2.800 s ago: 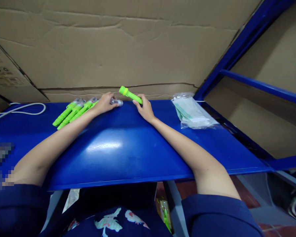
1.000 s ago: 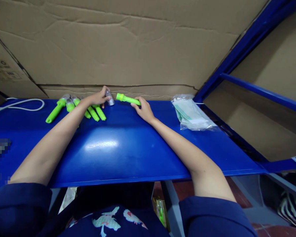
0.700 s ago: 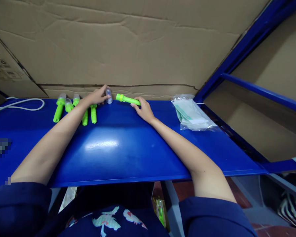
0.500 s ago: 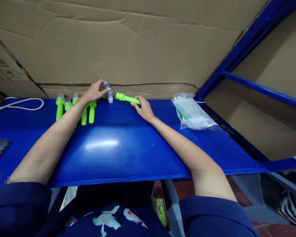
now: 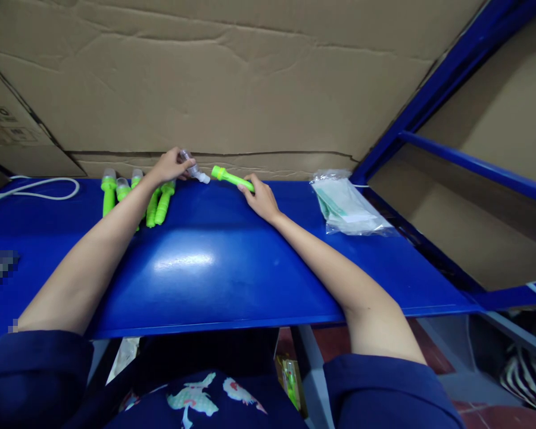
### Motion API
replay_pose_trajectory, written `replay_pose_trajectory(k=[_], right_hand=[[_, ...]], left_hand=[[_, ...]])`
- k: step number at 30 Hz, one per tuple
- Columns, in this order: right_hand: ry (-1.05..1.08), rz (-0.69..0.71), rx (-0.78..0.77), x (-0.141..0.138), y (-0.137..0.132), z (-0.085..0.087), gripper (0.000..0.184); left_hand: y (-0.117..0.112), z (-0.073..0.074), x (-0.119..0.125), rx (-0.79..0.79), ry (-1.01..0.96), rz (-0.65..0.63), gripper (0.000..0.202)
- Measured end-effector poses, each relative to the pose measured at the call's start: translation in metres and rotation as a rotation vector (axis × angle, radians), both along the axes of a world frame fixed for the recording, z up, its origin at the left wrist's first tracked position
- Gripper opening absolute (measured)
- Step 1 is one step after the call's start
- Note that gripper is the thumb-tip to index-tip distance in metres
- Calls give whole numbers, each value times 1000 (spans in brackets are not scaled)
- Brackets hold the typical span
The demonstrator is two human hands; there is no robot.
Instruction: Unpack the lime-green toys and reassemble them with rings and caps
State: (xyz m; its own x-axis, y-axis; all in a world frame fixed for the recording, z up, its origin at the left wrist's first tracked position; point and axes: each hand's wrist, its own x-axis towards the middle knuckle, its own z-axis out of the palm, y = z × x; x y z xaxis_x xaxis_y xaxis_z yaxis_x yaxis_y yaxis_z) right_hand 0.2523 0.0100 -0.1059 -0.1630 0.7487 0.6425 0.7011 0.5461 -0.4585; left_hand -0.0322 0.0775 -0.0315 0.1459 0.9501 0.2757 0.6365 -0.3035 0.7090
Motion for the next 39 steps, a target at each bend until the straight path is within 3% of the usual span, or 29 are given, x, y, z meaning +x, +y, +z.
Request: replay_pose_trajectory(k=[3,10,15,22,25,30,34,39], right_hand=[[-4,-1,-8,0,0,1,43],[-20,2,-5,-1,-1,1,45],[-40,-24,-27,-1,-2,2,44],[-102,-203,-121,-5,-13,12,31],[-146,-256,-158,-6,-16,15,33],[-251,-426,-269,-9,-21,21,39],[-393,-507,-328,-16,-30,29,44],[-571,-610,-465,-24,-40,50,43]], left_hand=[[-4,0,6,-110,-205,-67,27],[-4,-5,15,-101,-411,-107,21],[-2,-8,14,-50,-359,-84,20],[-5,1,-3,-21,-252,-75,26],[-4,2,-10,-8,-136,-25,29],[-5,2,-15,73,269,2,38],[-12,8,-11,43,535,54,46],[-15,14,-12,-35,669,117,50]])
